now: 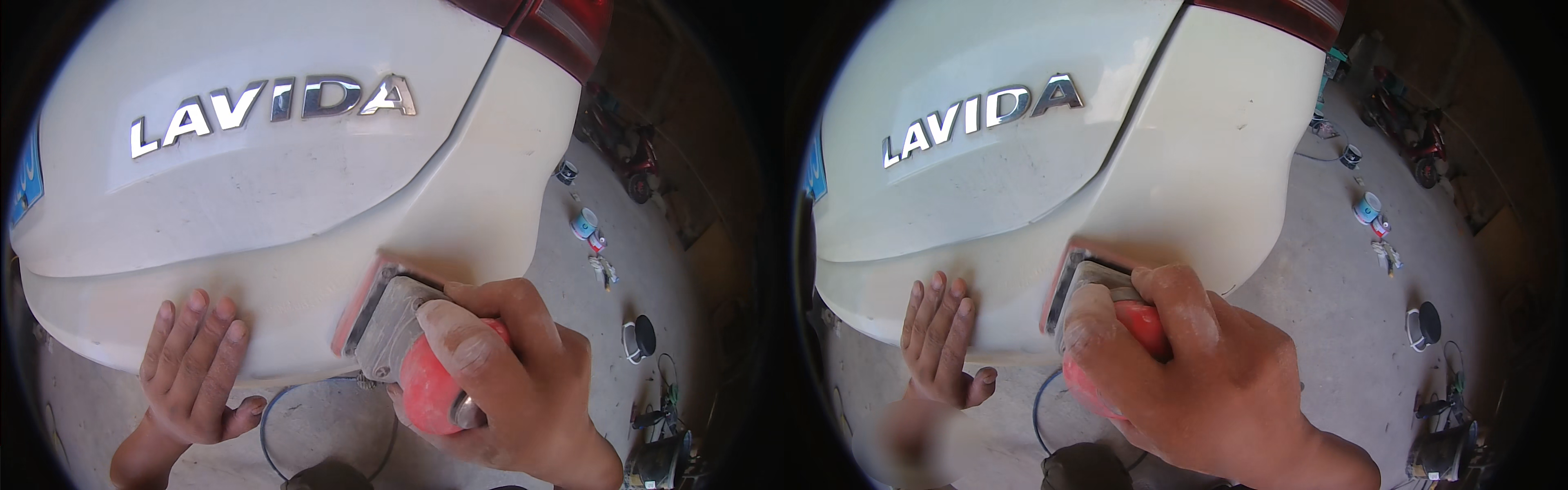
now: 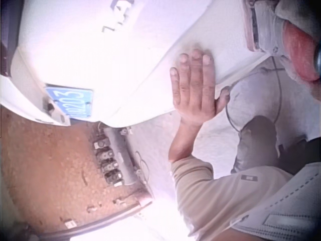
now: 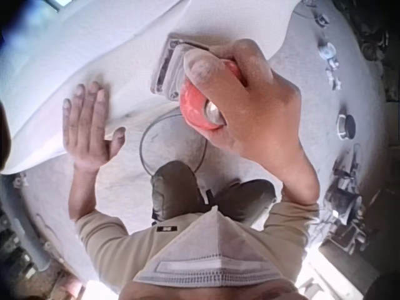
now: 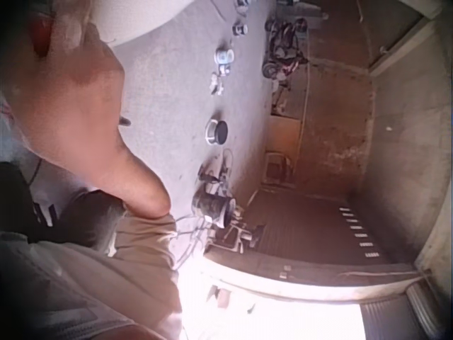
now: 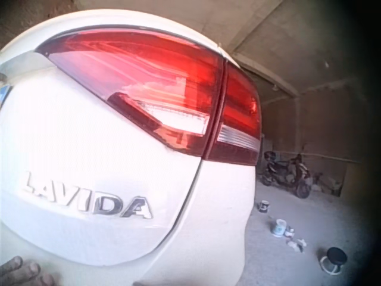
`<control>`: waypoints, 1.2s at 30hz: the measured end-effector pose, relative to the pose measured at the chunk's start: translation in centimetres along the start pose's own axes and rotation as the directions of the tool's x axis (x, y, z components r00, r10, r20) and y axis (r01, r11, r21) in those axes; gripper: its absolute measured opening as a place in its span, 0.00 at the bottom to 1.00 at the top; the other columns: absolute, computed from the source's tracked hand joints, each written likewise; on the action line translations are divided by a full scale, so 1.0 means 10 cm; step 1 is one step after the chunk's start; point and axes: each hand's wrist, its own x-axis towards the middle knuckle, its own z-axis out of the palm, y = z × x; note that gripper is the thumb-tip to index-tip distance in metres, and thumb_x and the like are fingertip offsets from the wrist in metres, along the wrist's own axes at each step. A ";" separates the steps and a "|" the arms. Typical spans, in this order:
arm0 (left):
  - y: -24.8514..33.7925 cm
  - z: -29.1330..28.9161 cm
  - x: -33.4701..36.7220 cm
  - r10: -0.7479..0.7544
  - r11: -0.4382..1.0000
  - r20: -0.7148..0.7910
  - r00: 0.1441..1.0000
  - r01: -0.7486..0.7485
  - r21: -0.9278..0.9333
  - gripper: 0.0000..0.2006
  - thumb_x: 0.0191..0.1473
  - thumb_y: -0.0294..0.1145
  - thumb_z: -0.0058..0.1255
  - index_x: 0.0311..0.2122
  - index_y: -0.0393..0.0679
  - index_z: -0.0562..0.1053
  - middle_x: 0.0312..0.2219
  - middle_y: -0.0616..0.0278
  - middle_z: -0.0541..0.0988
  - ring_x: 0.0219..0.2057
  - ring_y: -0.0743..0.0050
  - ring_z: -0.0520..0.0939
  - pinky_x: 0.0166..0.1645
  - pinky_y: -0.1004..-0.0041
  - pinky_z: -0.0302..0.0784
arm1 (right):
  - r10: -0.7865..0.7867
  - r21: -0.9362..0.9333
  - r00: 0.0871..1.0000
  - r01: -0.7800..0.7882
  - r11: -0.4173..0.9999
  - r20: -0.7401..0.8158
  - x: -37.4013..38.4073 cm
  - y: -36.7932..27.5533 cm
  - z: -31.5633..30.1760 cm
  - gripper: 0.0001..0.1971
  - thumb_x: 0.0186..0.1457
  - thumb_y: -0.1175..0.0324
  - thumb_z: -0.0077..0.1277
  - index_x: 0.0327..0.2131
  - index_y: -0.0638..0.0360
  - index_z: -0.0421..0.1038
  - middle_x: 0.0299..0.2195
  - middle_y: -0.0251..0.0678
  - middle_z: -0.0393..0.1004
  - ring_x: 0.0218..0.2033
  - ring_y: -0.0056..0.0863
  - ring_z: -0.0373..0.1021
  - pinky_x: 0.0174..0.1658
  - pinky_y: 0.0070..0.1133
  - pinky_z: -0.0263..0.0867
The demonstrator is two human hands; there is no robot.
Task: The person uses a pneumatic orbital sander to smooth the rear bumper of a white car. They repeatedly sand the surface, frequently pause to wipe away dust, and inspect the area with their hand. The person opens the trunk to access the bumper edge and continues sanding along the seam.
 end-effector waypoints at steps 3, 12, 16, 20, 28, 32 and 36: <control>0.05 0.06 0.08 0.026 1.000 -0.054 0.998 -0.026 -0.003 0.30 0.70 0.52 0.33 0.58 0.37 0.76 0.53 0.45 0.82 0.60 0.43 0.79 0.68 0.46 0.67 | -0.025 -0.016 1.000 0.025 1.000 0.009 0.05 0.00 -0.03 0.37 0.30 0.67 0.78 0.50 0.54 0.73 0.42 0.42 0.75 0.32 0.41 0.79 0.29 0.30 0.77; 0.60 0.19 0.74 0.043 0.999 0.178 0.983 -0.039 -0.026 0.35 0.65 0.57 0.41 0.67 0.37 0.68 0.66 0.48 0.69 0.71 0.53 0.65 0.75 0.49 0.53 | 0.295 0.019 0.936 -0.297 0.955 -0.192 -0.65 0.60 -0.01 0.30 0.37 0.72 0.70 0.48 0.60 0.72 0.39 0.42 0.75 0.38 0.40 0.75 0.45 0.30 0.72; 0.90 0.51 1.18 0.168 0.960 0.032 0.985 -0.171 0.222 0.33 0.63 0.41 0.41 0.69 0.32 0.61 0.70 0.46 0.62 0.72 0.47 0.59 0.77 0.51 0.47 | 0.336 0.043 0.929 -0.334 0.942 -0.154 -1.46 0.78 0.26 0.32 0.43 0.73 0.60 0.55 0.60 0.67 0.48 0.40 0.72 0.46 0.34 0.71 0.55 0.29 0.67; 0.94 0.57 1.26 0.230 0.958 0.002 0.973 -0.227 0.177 0.35 0.66 0.48 0.41 0.70 0.34 0.61 0.70 0.46 0.61 0.72 0.46 0.59 0.76 0.45 0.47 | 0.607 0.169 0.768 -0.638 0.751 0.203 -2.37 0.69 0.62 0.39 0.35 0.67 0.78 0.53 0.58 0.70 0.45 0.42 0.75 0.46 0.38 0.73 0.53 0.33 0.72; 0.09 0.20 0.19 -0.120 0.993 -0.091 0.989 0.121 0.008 0.32 0.70 0.55 0.33 0.65 0.37 0.69 0.62 0.50 0.74 0.65 0.48 0.71 0.70 0.47 0.64 | 0.178 0.138 0.669 -0.391 0.910 0.722 -3.01 0.38 1.41 0.37 0.37 0.49 0.75 0.51 0.54 0.72 0.36 0.44 0.81 0.36 0.51 0.78 0.41 0.40 0.76; -0.46 -0.16 -0.45 -0.316 0.948 -0.043 0.948 0.317 0.032 0.30 0.74 0.51 0.22 0.63 0.47 0.74 0.57 0.55 0.80 0.59 0.56 0.80 0.70 0.53 0.66 | 0.068 0.196 0.821 -0.215 0.957 0.567 -2.95 0.11 1.38 0.34 0.41 0.52 0.74 0.51 0.53 0.73 0.40 0.43 0.81 0.38 0.48 0.79 0.42 0.39 0.76; -0.78 -0.25 -1.05 -0.592 0.802 -0.126 0.796 0.597 0.008 0.28 0.72 0.44 0.23 0.63 0.43 0.74 0.58 0.52 0.78 0.63 0.53 0.75 0.73 0.52 0.58 | 0.243 0.256 0.729 -0.501 0.827 0.640 -2.66 -0.14 1.05 0.36 0.36 0.59 0.78 0.51 0.54 0.73 0.42 0.40 0.79 0.39 0.40 0.77 0.44 0.33 0.76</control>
